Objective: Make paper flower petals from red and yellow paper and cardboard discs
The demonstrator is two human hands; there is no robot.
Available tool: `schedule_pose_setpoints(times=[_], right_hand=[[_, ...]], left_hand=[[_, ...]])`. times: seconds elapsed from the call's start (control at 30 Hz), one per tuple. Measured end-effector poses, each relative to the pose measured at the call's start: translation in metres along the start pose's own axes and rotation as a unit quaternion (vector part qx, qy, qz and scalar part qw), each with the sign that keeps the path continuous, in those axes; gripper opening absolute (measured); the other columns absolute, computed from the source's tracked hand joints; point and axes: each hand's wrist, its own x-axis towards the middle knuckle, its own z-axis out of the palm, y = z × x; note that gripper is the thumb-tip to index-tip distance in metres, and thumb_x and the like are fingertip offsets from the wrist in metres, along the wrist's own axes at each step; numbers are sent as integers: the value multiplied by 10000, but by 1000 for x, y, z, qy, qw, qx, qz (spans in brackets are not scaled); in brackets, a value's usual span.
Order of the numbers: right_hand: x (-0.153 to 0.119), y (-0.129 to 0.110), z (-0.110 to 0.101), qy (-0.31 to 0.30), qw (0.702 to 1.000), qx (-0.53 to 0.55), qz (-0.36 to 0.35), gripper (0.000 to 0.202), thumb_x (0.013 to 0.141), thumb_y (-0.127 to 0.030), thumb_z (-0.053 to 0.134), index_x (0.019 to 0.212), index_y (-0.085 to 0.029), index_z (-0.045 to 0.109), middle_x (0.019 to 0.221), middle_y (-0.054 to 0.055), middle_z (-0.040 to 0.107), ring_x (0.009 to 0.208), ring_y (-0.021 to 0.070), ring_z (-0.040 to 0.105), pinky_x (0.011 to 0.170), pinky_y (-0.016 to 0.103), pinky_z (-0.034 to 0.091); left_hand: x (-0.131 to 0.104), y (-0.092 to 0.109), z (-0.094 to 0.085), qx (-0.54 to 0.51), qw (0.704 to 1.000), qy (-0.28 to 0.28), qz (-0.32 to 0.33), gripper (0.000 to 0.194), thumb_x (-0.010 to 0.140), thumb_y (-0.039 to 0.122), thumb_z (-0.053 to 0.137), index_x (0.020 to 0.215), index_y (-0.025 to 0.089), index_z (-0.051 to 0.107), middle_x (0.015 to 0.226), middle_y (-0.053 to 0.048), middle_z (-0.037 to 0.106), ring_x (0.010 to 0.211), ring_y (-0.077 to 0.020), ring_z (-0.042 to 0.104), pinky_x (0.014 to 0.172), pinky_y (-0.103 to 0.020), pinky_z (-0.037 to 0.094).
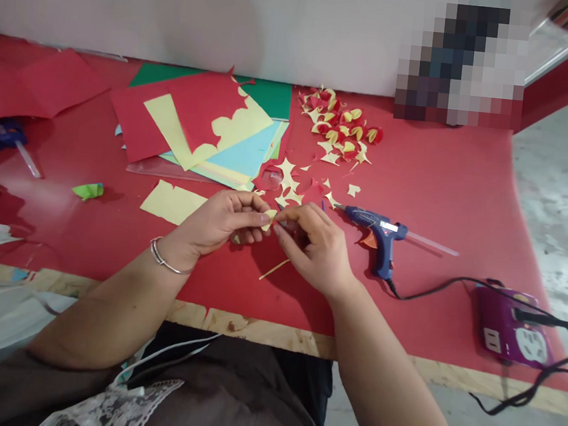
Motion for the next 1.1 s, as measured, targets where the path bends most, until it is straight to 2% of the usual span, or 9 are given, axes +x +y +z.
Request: schedule_pose_setpoints(times=[0.17, 0.33, 0.53, 0.7, 0.83, 0.97, 1.1], right_hand=[[0, 2, 4, -6, 997, -24, -77, 170, 984, -171, 676, 1128, -236, 737, 871, 33, 684, 707, 164, 614, 618, 300, 498], [0, 3, 6, 13, 995, -40, -95, 218, 979, -148, 682, 1175, -233, 730, 838, 18, 656, 707, 161, 633, 590, 277, 497], [1, 4, 7, 33, 991, -60, -115, 166, 989, -149, 694, 1123, -243, 722, 821, 5, 654, 655, 144, 608, 571, 268, 478], [2, 3, 8, 46, 992, -59, -99, 101, 1007, -152, 673, 1036, -234, 722, 806, 12, 683, 689, 152, 625, 605, 274, 484], [3, 2, 8, 62, 996, -49, -47, 45, 1002, -227, 690, 968, -228, 719, 753, 0, 664, 617, 140, 565, 576, 283, 461], [3, 1, 7, 66, 997, -42, -2, 77, 995, -254, 690, 928, -221, 708, 753, -3, 664, 585, 126, 519, 565, 285, 438], [2, 2, 7, 68, 997, -23, 11, 62, 987, -243, 697, 931, -216, 703, 750, -9, 650, 590, 121, 518, 556, 278, 415]], left_hand=[[-1, 0, 4, -1, 1000, 24, 10, 159, 911, 264, 793, 838, 174, 685, 648, 19, 711, 511, -65, 621, 464, -158, 415], [-1, -3, 9, -25, 998, 55, 29, 203, 892, 324, 812, 810, 177, 698, 652, 27, 689, 499, -52, 571, 433, -164, 347], [3, -7, 13, -102, 992, 76, 24, 250, 829, 347, 879, 802, 173, 701, 636, 28, 683, 569, -66, 621, 530, -165, 450], [2, -7, 16, -107, 993, 54, 22, 168, 818, 251, 854, 861, 165, 715, 736, 12, 740, 644, -88, 701, 577, -174, 514], [0, -5, 19, -63, 996, 51, 41, 68, 866, 222, 778, 856, 167, 739, 740, 7, 737, 645, -98, 711, 599, -193, 553], [-3, -3, 21, -46, 997, 54, 37, 75, 888, 223, 740, 834, 172, 740, 707, 0, 728, 649, -117, 725, 632, -216, 586], [-2, -9, 19, -32, 995, 43, 83, 146, 831, 278, 846, 884, 167, 767, 787, -12, 759, 706, -124, 742, 708, -239, 621]])
